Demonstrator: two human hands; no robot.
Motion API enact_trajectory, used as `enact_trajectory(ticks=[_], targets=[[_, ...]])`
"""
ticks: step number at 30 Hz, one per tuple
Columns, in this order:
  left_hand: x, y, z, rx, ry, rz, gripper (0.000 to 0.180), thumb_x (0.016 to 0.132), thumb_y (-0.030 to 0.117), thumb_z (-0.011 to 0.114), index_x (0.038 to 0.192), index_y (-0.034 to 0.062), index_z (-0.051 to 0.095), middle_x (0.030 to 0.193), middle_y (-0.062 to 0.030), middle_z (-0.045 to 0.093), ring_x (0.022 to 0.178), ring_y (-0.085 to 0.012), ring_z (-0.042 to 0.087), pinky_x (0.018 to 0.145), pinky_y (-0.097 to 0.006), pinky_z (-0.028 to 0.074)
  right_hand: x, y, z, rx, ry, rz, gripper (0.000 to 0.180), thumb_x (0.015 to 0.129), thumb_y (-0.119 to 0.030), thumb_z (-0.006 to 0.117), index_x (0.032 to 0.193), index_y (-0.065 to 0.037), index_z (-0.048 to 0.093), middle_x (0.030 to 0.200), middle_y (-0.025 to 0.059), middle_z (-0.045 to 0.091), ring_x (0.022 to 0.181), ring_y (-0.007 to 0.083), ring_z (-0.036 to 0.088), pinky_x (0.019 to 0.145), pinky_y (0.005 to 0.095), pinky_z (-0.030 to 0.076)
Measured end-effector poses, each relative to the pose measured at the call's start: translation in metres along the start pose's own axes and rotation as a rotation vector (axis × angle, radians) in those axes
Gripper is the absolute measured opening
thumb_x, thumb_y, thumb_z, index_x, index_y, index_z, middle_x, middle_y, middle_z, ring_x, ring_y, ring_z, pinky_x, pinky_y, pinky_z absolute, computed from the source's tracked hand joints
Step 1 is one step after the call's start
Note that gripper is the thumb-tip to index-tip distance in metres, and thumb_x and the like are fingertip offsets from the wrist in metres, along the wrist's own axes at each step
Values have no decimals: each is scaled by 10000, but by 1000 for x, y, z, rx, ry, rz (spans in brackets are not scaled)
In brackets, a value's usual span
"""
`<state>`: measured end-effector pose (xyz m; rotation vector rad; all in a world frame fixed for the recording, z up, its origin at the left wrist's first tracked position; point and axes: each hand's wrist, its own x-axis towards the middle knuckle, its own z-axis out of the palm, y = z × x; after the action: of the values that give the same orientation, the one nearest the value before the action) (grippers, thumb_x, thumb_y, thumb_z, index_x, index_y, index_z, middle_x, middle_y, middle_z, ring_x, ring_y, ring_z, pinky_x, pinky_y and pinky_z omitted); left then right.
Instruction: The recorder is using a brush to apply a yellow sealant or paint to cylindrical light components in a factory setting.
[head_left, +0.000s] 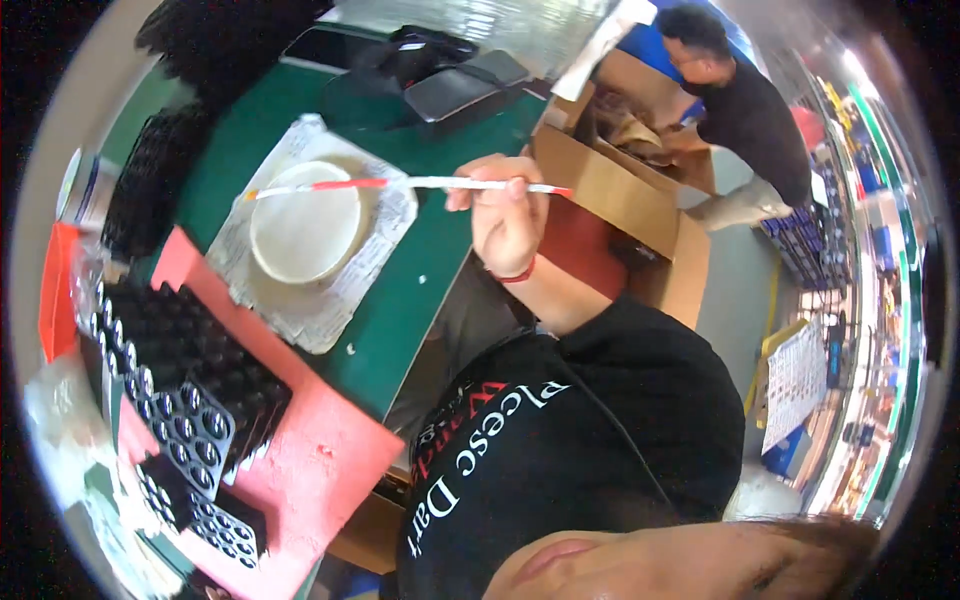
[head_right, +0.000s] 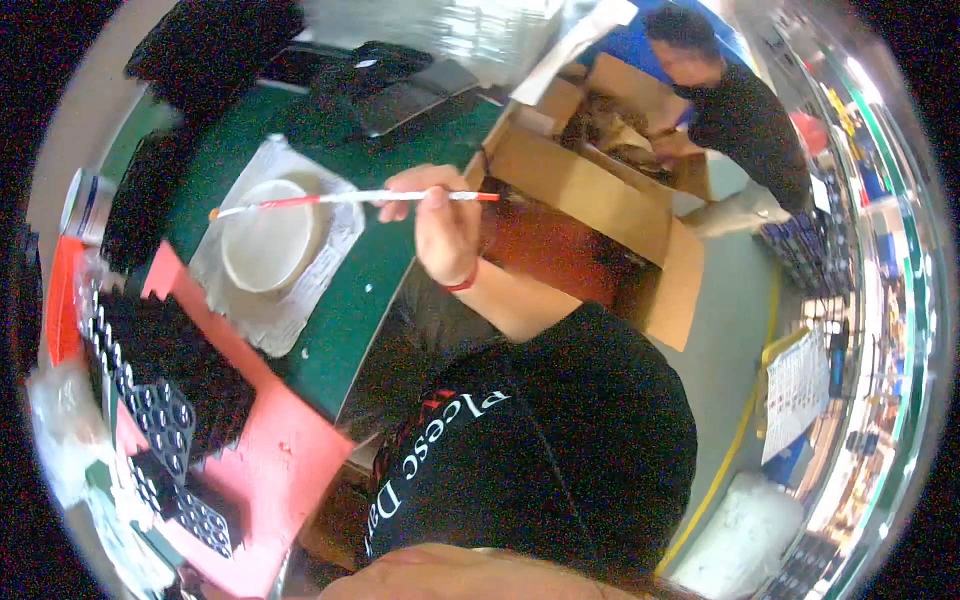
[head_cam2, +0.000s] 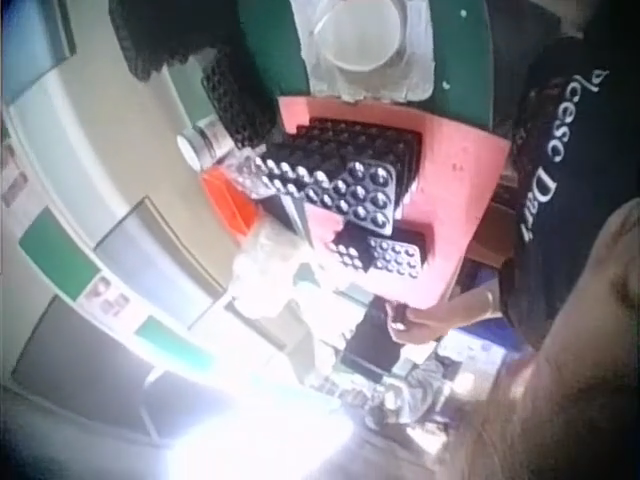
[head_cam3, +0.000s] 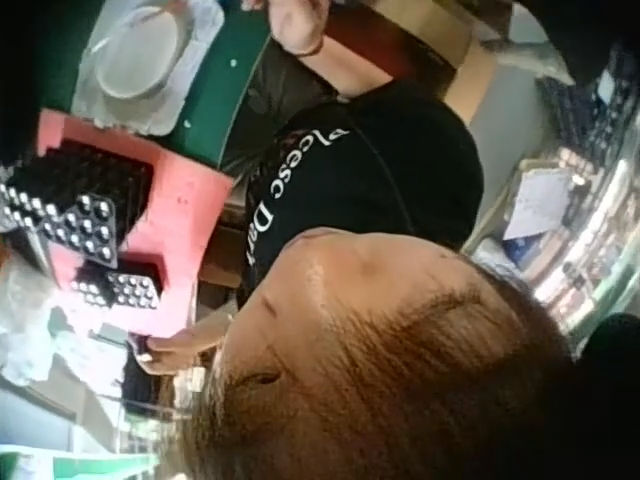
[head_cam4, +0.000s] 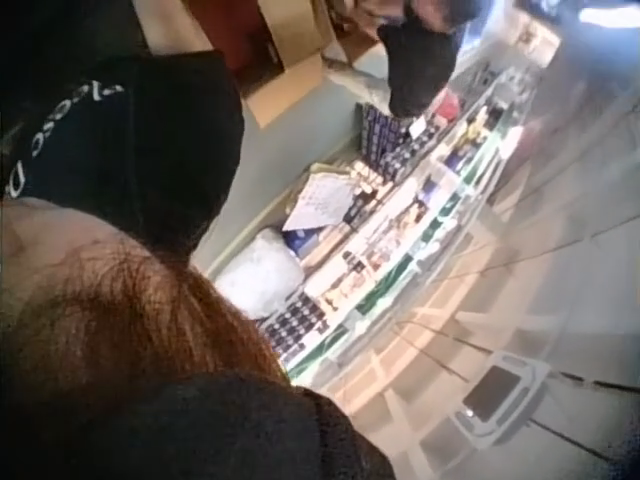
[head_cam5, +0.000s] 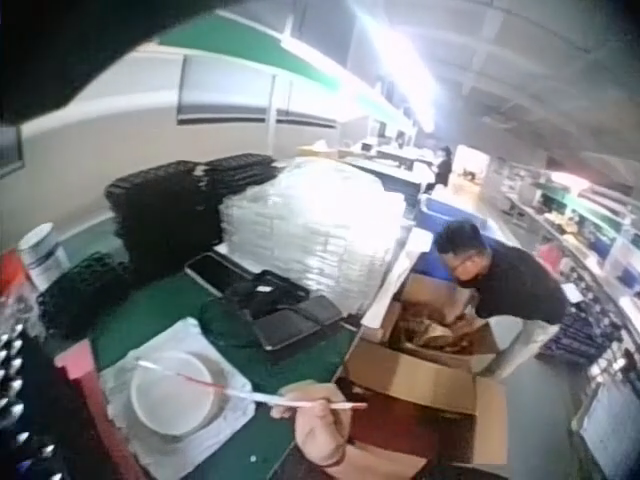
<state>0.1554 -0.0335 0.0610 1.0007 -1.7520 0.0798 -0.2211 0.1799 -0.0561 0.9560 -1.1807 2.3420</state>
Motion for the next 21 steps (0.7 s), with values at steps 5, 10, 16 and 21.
enact_trajectory(ticks=[5, 10, 16, 21], targets=[[3, -82, -29, 0, -213, 65, 340, 819, 133, 542, 1081, -79, 496, 1050, -202, 552, 929, -264, 550, 824, -334, 433, -1, 2, 0, 96, 93, 15, 277, 880, -301, 403, 881, -29, 451, 787, 161, 546, 621, 239, 514, 559, 344, 432], [4, -108, -16, -127, -103, -340, 262, 793, 94, 609, 1039, 18, 559, 773, -2, 506, 660, -68, 438, 563, -184, 375, -4, 7, 7, -14, 221, -1, 328, 873, -343, 379, 821, -26, 445, 694, 138, 502, 577, 204, 472, 518, 318, 405], [20, -104, -1, -75, -252, -373, 260, 740, 113, 664, 949, -16, 578, 760, 27, 527, 632, -28, 432, 519, -162, 345, -2, 1, 1, 34, 167, -4, 330, 892, -359, 387, 903, -48, 496, 798, 69, 534, 644, 159, 481, 555, 250, 396], [26, -69, 24, -195, -443, -353, 237, 716, 160, 654, 915, 46, 595, 788, 16, 567, 679, -74, 434, 564, -211, 342, 0, -1, 9, -12, 211, -15, 305, 901, -333, 342, 839, -51, 439, 724, 92, 489, 578, 162, 443, 508, 244, 361]])
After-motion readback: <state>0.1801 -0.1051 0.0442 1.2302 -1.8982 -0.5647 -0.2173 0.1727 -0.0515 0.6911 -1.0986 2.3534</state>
